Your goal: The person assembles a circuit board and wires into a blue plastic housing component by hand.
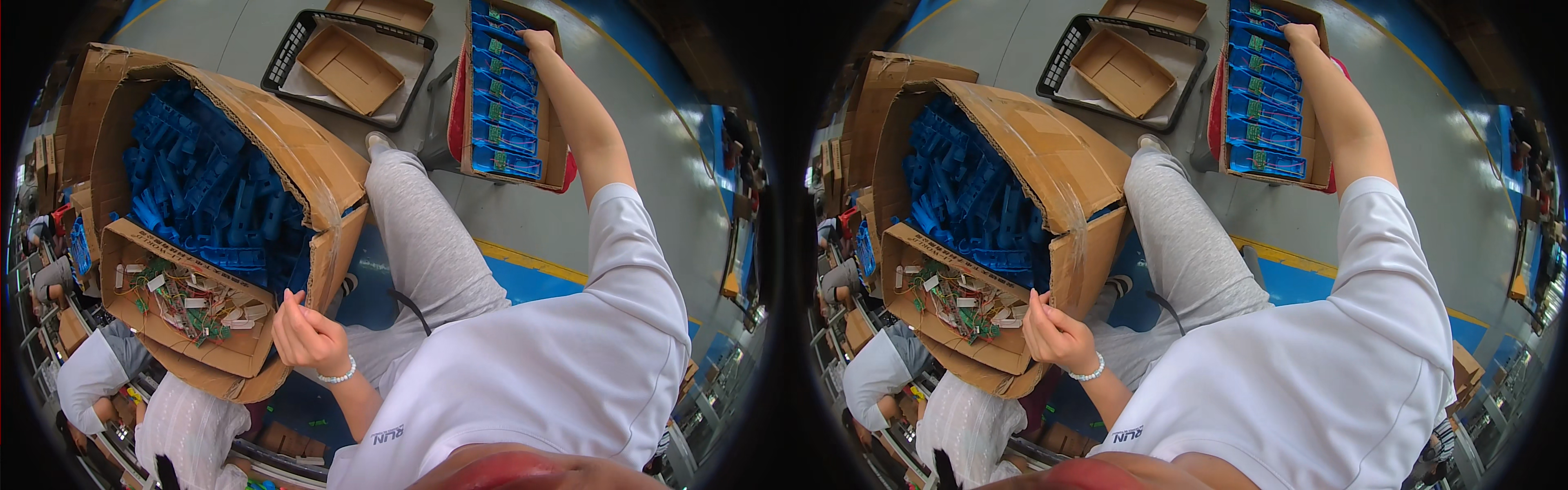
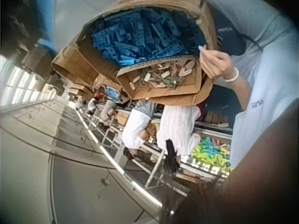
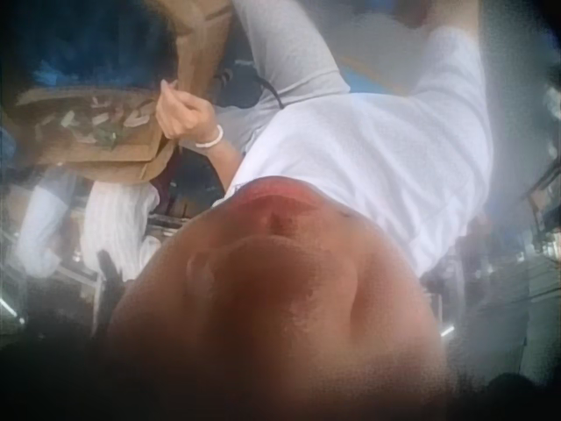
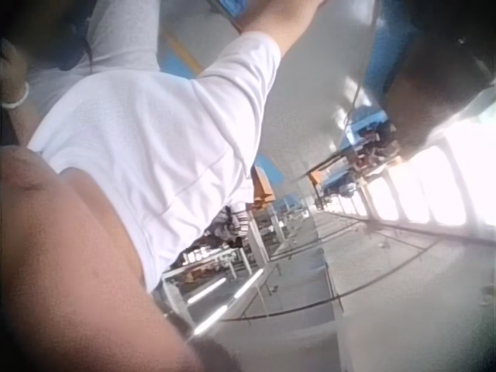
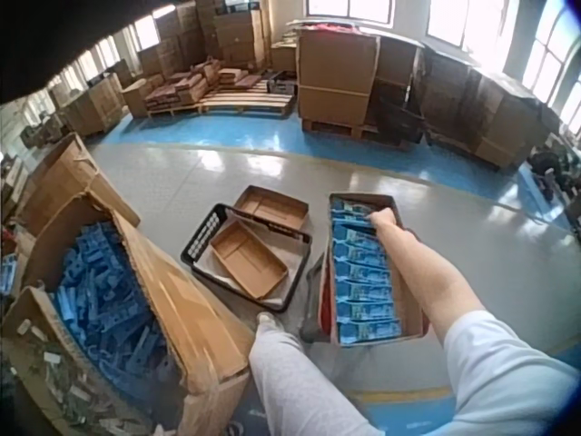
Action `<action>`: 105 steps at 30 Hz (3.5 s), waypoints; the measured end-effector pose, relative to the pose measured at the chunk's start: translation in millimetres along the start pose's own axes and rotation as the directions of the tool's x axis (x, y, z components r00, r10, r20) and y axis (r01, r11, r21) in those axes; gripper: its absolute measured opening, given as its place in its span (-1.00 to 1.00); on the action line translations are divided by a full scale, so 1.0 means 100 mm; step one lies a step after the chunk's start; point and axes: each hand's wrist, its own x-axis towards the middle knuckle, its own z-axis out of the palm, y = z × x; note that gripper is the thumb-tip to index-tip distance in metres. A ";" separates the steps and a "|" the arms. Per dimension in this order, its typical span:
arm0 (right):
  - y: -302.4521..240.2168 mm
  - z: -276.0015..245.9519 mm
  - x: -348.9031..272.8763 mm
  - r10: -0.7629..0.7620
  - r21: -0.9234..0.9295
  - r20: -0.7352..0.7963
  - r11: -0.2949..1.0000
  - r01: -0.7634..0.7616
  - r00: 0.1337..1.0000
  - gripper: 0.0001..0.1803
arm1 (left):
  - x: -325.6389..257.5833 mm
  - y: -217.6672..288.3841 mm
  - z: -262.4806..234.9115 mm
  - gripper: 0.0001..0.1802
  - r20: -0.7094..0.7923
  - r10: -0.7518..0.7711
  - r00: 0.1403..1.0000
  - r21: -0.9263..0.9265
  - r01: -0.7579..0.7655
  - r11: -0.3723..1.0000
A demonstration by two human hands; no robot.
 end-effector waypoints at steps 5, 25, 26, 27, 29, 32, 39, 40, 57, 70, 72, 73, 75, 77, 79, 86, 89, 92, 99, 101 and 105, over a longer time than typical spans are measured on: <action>-0.05 -0.02 -0.18 -0.075 -0.252 0.026 0.964 0.079 0.997 -0.56 | -0.01 -0.02 -0.01 -0.74 0.000 0.006 1.000 0.015 -0.006 1.000; 0.27 -0.62 -0.55 -0.185 0.007 0.326 0.981 0.193 0.927 -0.50 | -0.08 -0.03 -0.02 -0.77 -0.023 0.034 0.999 -0.047 -0.035 0.998; 0.29 -0.63 -0.54 -0.187 0.008 0.325 0.981 0.195 0.927 -0.50 | -0.08 -0.03 -0.03 -0.77 -0.025 0.033 0.999 -0.047 -0.035 0.998; 0.29 -0.64 -0.52 -0.163 -0.115 0.355 0.970 0.215 0.921 -0.49 | -0.08 -0.03 -0.03 -0.77 -0.031 0.042 0.999 -0.043 -0.043 0.998; 0.29 -0.64 -0.57 -0.133 -0.235 0.384 0.943 0.236 0.914 -0.48 | -0.09 -0.02 -0.03 -0.77 -0.035 0.050 0.998 -0.036 -0.051 0.998; 0.22 -0.69 -0.79 -0.100 -0.273 0.474 0.928 0.254 0.875 -0.46 | -0.11 -0.03 -0.03 -0.75 -0.029 0.054 0.998 -0.013 -0.055 0.998; 0.18 -1.03 -1.48 0.027 -0.488 0.526 0.828 0.276 0.850 -0.38 | -0.14 -0.06 -0.05 -0.76 -0.040 0.063 0.997 -0.016 -0.064 0.998; 0.24 -1.04 -1.52 0.062 -0.424 0.600 0.870 0.252 0.798 -0.37 | -0.14 -0.06 -0.05 -0.76 -0.042 0.069 0.997 -0.015 -0.070 0.997; 0.71 -1.31 -2.07 0.182 -0.400 0.556 0.914 0.070 0.811 -0.30 | -0.21 -0.11 -0.05 -0.79 -0.087 0.134 0.987 -0.043 -0.138 0.989; 1.10 -1.37 -2.48 0.014 -0.199 0.524 0.974 0.107 0.852 -0.10 | -0.51 -0.49 -0.50 -0.75 -0.090 -0.028 0.996 -0.152 0.015 0.988; 1.06 -1.34 -2.61 -0.010 -0.236 0.544 0.958 0.165 0.839 -0.13 | -0.61 -0.61 -0.56 -0.75 -0.109 -0.104 0.989 -0.074 0.096 0.993; 1.06 -1.30 -2.66 -0.020 -0.091 0.562 0.992 0.085 0.827 -0.17 | -0.66 -0.65 -0.56 -0.74 -0.117 -0.148 0.982 -0.068 0.141 0.988; 1.29 -1.34 -2.31 -0.101 -0.091 0.442 0.984 0.156 0.891 -0.29 | -0.65 -0.61 -0.52 -0.75 -0.113 -0.148 0.983 -0.085 0.139 0.987; 1.34 -1.30 -2.25 -0.090 -0.024 0.513 0.993 0.119 0.853 -0.37 | -0.69 -0.62 -0.49 -0.75 -0.103 -0.116 0.988 -0.020 0.115 0.993; 1.31 -1.30 -2.17 -0.048 0.043 0.577 0.999 0.028 0.816 -0.44 | -0.71 -0.60 -0.45 -0.75 -0.124 -0.128 0.984 -0.035 0.125 0.992; 0.53 -1.14 -2.01 -0.631 -0.430 0.390 0.519 0.739 0.671 -0.67 | -0.73 -0.63 -0.41 -0.75 -0.177 -0.111 0.978 0.016 0.115 0.993; 0.13 -0.93 -1.76 -0.829 -0.378 0.281 0.367 0.850 0.483 -0.66 | -0.75 -0.64 -0.38 -0.74 -0.189 -0.082 0.979 0.047 0.093 0.995; -0.13 -0.69 -1.35 -0.930 -0.357 0.233 0.189 0.915 0.284 -0.64 | -0.70 -0.60 -0.36 -0.73 -0.199 -0.057 0.978 0.065 0.071 0.995; -0.22 -0.14 -1.29 -0.780 -0.532 0.435 0.179 0.827 0.449 -0.44 | -0.69 -0.62 -0.30 -0.69 -0.184 -0.092 0.979 0.156 0.122 0.980; -0.15 -0.18 -1.24 -0.808 -0.482 0.409 0.204 0.852 0.425 -0.48 | -0.67 -0.61 -0.27 -0.69 -0.180 -0.088 0.980 0.160 0.117 0.980; -0.20 -0.19 -1.27 -0.806 -0.468 0.359 0.281 0.838 0.471 -0.44 | -0.65 -0.61 -0.26 -0.69 -0.183 -0.074 0.980 0.179 0.107 0.978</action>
